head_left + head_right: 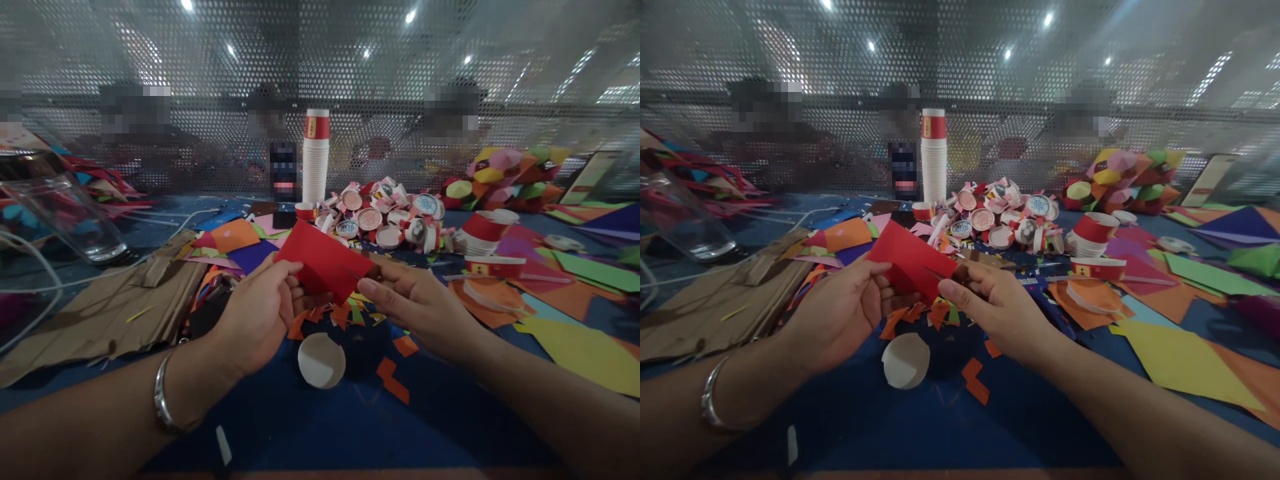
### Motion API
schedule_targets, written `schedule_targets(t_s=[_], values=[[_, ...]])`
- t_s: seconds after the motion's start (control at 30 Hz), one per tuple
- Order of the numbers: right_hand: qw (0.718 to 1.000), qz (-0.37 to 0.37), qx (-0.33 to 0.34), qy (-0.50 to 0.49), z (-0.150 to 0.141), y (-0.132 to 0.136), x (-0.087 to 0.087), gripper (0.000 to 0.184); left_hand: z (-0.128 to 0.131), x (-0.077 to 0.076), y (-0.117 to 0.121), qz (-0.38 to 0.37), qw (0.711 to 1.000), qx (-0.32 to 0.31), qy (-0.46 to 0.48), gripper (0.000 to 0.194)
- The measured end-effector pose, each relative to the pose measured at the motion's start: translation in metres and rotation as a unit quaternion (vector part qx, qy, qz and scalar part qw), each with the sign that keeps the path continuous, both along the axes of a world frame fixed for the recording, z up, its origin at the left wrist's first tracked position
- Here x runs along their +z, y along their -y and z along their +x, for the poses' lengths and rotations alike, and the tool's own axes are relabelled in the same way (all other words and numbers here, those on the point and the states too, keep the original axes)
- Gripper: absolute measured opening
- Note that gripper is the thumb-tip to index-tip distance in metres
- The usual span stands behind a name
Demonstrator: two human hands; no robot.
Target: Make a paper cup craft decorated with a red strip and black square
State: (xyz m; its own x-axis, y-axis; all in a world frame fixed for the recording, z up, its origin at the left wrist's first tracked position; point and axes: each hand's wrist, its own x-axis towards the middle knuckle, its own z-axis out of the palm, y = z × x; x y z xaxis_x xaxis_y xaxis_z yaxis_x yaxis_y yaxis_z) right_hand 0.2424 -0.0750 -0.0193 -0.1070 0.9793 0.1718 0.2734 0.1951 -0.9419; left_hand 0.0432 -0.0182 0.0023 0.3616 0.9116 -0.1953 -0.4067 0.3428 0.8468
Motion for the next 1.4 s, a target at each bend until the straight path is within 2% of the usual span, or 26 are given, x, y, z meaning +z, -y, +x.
schedule_targets(t_s=[0.13, 0.33, 0.53, 0.8, 1.0, 1.17, 1.33, 1.4], values=[[1.0, 0.003, -0.004, 0.001, -0.0022, 0.0021, 0.0026, 0.043, -0.0002, -0.0015, 0.0002, 0.012, 1.0, 0.001, 0.01, 0.013], [1.0, -0.013, 0.002, -0.022, -0.002, 0.0024, -0.0004, 0.04, 0.0031, 0.0052, 0.0024, -0.01, 0.999, 0.032, -0.002, 0.014], [1.0, -0.018, -0.012, -0.019, 0.0003, 0.0048, -0.0019, 0.043, 0.0015, 0.0037, 0.0008, -0.001, 1.0, 0.018, -0.007, 0.008], [1.0, -0.013, -0.011, -0.014, -0.0016, 0.0046, 0.0042, 0.04, -0.0001, 0.0019, 0.003, 0.027, 0.999, 0.019, -0.018, 0.008], [1.0, -0.024, -0.009, -0.003, -0.0006, 0.0063, 0.005, 0.042, -0.0013, -0.0008, 0.0025, 0.078, 0.997, 0.01, 0.002, 0.008], [1.0, -0.02, -0.015, -0.002, -0.0009, 0.0075, 0.0048, 0.045, -0.0015, 0.0018, 0.0036, 0.079, 0.997, 0.01, -0.008, 0.007], [0.999, -0.034, -0.01, -0.034, -0.0026, 0.008, 0.0047, 0.046, -0.0042, 0.001, 0.004, 0.113, 0.993, -0.017, -0.015, 0.004], [0.999, -0.035, -0.01, -0.037, -0.0026, 0.0082, 0.0038, 0.045, -0.0063, -0.0004, 0.0034, 0.136, 0.99, -0.037, -0.027, 0.014]])
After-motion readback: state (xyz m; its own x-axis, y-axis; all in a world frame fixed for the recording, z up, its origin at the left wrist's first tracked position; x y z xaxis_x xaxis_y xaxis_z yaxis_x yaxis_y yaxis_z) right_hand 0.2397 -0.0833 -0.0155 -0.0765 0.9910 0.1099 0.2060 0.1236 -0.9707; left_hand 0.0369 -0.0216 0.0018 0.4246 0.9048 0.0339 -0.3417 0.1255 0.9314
